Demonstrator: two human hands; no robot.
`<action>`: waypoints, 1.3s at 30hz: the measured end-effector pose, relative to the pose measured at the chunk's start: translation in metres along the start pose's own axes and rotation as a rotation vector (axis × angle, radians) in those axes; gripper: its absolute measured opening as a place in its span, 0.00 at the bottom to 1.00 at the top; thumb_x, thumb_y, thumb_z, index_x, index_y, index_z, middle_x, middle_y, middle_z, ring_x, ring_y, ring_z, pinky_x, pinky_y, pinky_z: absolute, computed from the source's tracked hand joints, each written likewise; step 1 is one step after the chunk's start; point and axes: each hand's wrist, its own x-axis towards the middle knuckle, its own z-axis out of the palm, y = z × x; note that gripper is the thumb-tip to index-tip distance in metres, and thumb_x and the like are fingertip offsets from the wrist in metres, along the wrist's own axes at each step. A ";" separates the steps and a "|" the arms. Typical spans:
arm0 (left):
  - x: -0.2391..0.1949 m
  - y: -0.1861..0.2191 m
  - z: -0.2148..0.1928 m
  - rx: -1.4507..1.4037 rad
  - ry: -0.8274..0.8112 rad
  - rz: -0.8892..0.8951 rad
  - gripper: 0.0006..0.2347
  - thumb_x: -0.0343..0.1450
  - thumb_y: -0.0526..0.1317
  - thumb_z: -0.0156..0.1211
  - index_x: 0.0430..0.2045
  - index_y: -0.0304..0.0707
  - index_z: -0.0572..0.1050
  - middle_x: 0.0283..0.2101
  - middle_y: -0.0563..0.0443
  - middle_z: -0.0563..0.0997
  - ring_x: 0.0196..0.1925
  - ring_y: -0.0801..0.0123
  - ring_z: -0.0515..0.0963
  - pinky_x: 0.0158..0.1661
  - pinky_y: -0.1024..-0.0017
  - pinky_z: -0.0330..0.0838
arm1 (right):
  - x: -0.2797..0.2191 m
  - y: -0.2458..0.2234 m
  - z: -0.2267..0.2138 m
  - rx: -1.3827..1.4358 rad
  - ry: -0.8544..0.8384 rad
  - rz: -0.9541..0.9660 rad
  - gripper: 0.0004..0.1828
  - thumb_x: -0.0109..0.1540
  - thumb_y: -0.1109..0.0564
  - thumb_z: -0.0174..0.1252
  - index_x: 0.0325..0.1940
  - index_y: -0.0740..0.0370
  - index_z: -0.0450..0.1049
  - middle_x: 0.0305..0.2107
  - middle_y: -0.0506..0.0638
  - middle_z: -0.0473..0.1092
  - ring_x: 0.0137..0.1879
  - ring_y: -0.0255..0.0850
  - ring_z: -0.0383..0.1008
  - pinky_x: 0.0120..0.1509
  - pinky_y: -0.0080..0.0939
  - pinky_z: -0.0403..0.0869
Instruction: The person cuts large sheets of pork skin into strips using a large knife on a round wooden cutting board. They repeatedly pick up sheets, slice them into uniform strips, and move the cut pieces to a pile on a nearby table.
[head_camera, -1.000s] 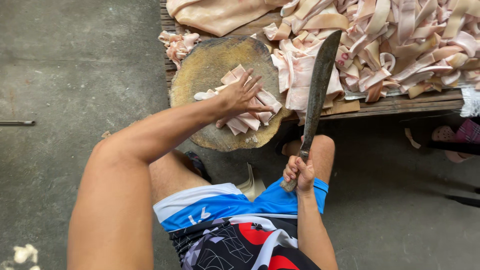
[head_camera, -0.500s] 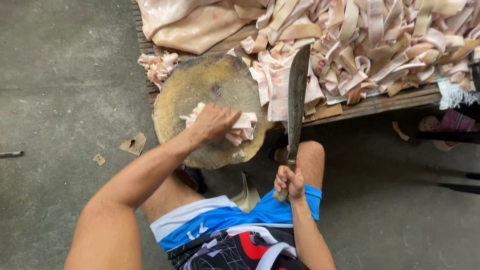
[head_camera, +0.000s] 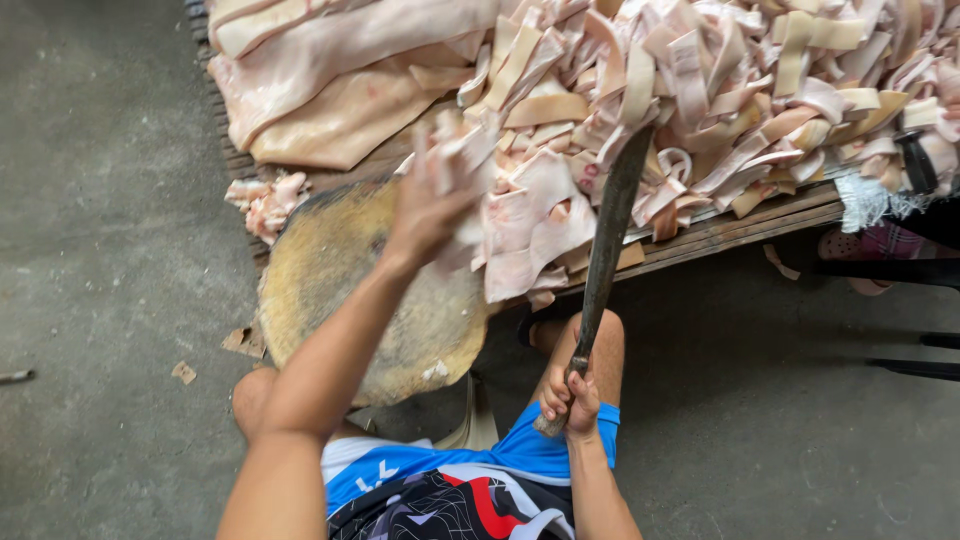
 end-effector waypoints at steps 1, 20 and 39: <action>0.030 0.001 0.037 -0.109 -0.084 0.094 0.27 0.64 0.32 0.67 0.59 0.25 0.67 0.49 0.44 0.72 0.46 0.65 0.78 0.42 0.69 0.82 | 0.000 -0.004 -0.001 0.018 0.001 -0.032 0.39 0.71 0.51 0.53 0.82 0.43 0.43 0.20 0.44 0.54 0.20 0.32 0.57 0.24 0.35 0.68; -0.023 -0.057 0.067 1.213 0.016 -0.193 0.25 0.60 0.54 0.73 0.45 0.36 0.79 0.55 0.39 0.72 0.60 0.44 0.68 0.58 0.49 0.67 | 0.030 -0.004 -0.019 0.025 0.089 0.012 0.38 0.69 0.58 0.49 0.82 0.40 0.46 0.19 0.44 0.54 0.20 0.31 0.56 0.25 0.35 0.68; 0.111 -0.125 0.147 -0.577 -0.031 -0.528 0.08 0.65 0.28 0.51 0.16 0.37 0.75 0.19 0.51 0.72 0.18 0.68 0.68 0.16 0.69 0.58 | -0.021 -0.008 -0.014 -0.092 0.065 -0.122 0.39 0.68 0.57 0.48 0.82 0.40 0.44 0.19 0.43 0.54 0.19 0.31 0.57 0.24 0.34 0.67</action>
